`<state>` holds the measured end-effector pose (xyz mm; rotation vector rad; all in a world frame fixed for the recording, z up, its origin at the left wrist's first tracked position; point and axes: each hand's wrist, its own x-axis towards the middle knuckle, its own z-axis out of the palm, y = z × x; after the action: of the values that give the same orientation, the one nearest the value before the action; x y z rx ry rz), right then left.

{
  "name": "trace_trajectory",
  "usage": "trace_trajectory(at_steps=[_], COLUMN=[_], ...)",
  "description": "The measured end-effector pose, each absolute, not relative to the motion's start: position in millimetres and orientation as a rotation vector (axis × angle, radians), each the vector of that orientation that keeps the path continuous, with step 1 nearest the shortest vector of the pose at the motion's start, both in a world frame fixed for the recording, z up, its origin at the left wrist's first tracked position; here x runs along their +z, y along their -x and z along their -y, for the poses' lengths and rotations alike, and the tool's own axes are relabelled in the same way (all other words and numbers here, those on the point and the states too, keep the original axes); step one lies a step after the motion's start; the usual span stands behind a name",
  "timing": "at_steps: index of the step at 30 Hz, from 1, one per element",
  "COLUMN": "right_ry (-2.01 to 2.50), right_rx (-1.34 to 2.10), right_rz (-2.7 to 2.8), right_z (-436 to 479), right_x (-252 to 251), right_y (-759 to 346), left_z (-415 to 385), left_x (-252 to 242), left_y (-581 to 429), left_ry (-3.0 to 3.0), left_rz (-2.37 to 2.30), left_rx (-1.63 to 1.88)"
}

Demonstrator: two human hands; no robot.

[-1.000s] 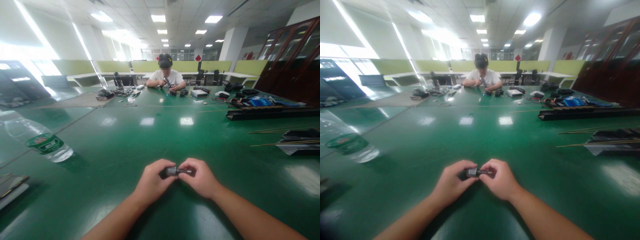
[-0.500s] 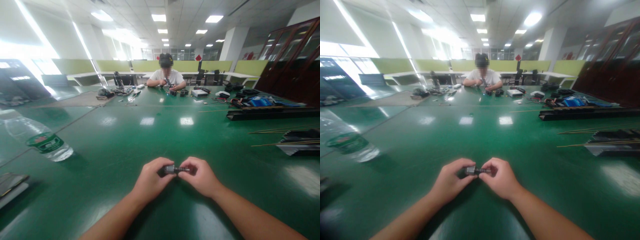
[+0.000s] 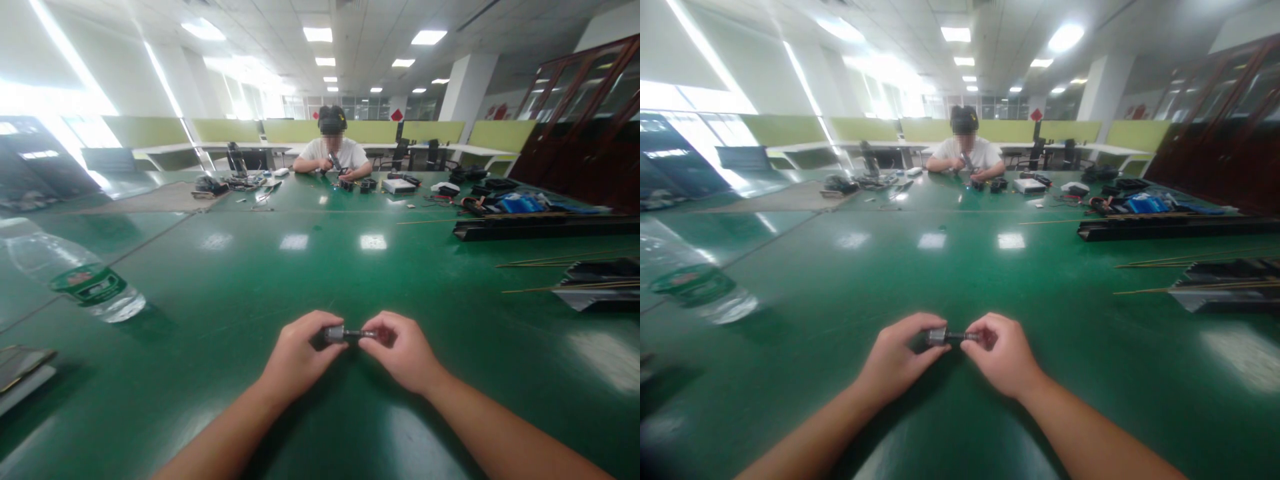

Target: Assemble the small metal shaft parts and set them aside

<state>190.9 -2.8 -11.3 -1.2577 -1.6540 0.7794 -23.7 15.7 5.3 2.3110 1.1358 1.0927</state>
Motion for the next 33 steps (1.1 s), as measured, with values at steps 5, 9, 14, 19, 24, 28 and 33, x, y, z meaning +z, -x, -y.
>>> trace_trajectory(at_steps=[5, 9, 14, 19, 24, 28, 33], right_ry=[1.269, 1.265, 1.266, 1.257, 1.269, 1.265, 1.234], right_rx=[0.788, 0.794, 0.797, 0.815, 0.829, 0.880, 0.929], right_rz=[1.642, 1.646, 1.630, 1.608, 1.590, 1.567, 1.556], right_z=[2, 2, 1, 1, 0, 1, 2], right_x=[-11, -12, -13, -13, -13, -14, -15], right_y=[-192, -192, -193, -193, -194, -194, -192], left_z=[-17, -18, -19, -18, -19, -26, -40], left_x=[5, 5, 6, 7, 6, 11, 23], left_y=[27, 27, 27, 28, 32, 41, 56], left_ry=[-2.312, -2.304, -2.302, -2.303, -2.314, -2.332, -1.983], left_rz=[-1.151, -1.139, -1.156, -1.169, -1.154, -1.219, -1.529], left_rx=[1.088, 1.097, 1.097, 1.089, 1.083, 1.079, 1.143])
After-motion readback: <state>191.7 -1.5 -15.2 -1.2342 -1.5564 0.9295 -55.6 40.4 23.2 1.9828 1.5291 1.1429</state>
